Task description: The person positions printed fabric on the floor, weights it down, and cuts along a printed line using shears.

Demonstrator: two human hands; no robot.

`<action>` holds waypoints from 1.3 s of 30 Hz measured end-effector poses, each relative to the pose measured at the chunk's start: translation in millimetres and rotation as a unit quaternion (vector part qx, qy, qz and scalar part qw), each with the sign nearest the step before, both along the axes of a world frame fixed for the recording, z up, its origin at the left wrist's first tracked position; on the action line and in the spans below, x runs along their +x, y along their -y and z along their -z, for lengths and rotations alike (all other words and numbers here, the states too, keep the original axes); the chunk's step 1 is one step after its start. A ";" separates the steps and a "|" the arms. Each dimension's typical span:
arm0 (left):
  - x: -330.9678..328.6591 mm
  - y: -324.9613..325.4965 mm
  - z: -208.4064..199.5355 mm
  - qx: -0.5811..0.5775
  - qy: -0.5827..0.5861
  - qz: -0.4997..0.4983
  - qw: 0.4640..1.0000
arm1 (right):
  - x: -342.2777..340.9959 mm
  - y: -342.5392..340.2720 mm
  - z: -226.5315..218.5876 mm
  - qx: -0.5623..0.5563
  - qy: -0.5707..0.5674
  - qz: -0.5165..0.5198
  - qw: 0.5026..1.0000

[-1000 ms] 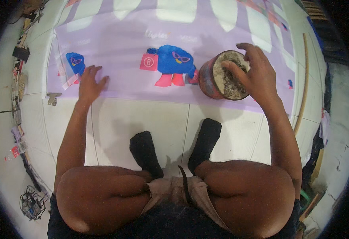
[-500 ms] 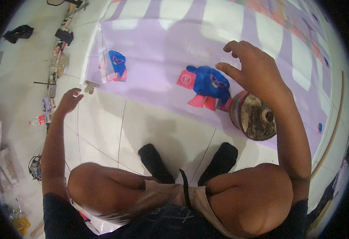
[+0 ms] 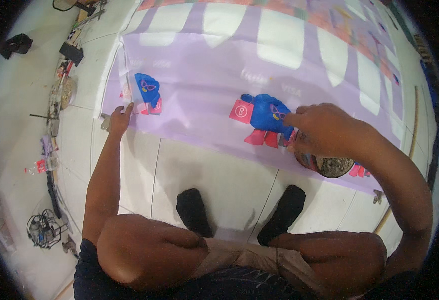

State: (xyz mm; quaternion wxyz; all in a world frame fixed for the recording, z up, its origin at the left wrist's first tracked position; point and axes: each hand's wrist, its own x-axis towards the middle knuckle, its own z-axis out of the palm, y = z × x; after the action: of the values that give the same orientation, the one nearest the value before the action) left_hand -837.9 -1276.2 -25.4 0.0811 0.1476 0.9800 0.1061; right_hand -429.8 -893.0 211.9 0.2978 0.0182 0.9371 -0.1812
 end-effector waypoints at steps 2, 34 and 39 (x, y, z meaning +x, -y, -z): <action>-6.3 -19.0 8.9 0.029 0.014 0.052 0.998 | -6.9 5.3 19.1 -0.008 -0.005 0.053 0.999; -129.4 93.7 -3.7 0.037 -0.291 -0.038 0.955 | -77.8 140.2 244.8 0.157 -0.299 0.290 0.896; -31.0 52.1 -13.8 0.158 -0.209 0.245 0.933 | -73.8 137.4 245.1 0.156 -0.299 0.295 0.894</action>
State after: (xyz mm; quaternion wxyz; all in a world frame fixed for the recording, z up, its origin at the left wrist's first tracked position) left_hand -868.8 -1328.3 -11.6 -0.1265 0.4132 0.8787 0.2028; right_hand -503.6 -1030.4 -33.2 -0.0697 0.2849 0.9497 -0.1096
